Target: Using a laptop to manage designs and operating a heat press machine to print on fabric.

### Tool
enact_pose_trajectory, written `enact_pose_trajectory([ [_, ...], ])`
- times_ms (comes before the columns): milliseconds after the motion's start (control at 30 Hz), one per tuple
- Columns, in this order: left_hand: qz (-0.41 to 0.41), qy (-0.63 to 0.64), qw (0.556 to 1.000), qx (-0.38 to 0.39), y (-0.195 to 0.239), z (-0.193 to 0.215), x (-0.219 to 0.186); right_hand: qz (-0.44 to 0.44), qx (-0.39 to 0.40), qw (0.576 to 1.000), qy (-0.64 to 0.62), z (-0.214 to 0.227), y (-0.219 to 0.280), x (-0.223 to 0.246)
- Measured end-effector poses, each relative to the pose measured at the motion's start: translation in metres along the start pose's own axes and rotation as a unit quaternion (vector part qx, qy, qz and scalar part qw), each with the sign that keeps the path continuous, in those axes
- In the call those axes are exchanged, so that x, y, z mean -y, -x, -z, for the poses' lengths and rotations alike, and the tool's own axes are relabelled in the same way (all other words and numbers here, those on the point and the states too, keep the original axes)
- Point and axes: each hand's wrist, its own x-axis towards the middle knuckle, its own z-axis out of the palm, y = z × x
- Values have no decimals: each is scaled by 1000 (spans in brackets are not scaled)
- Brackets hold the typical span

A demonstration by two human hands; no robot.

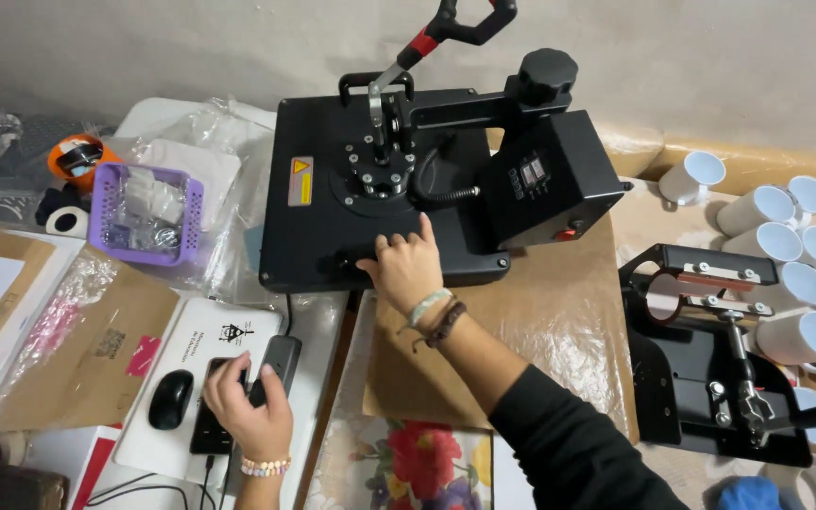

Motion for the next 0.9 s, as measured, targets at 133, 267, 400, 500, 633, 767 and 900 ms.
enact_pose_trajectory([
  [133,-11,3,1000,28,10,-3,-15,-40,36,998,25,-17,-36,23],
  [267,-33,23,993,110,4,-32,-34,-46,9,997,59,-37,-54,28],
  [400,30,-18,967,252,10,-82,-31,0,-10,1000,13,-45,-42,9],
  [500,107,-62,938,323,25,-133,0,40,-123,970,-205,31,3,-24],
  [633,133,-52,912,384,25,-168,22,-104,-240,938,-228,103,105,-120],
  [767,205,-31,885,416,24,-188,20,-410,-69,906,-83,57,209,-237],
  [900,227,-43,884,406,32,-203,18,-523,138,839,-59,36,256,-271],
])
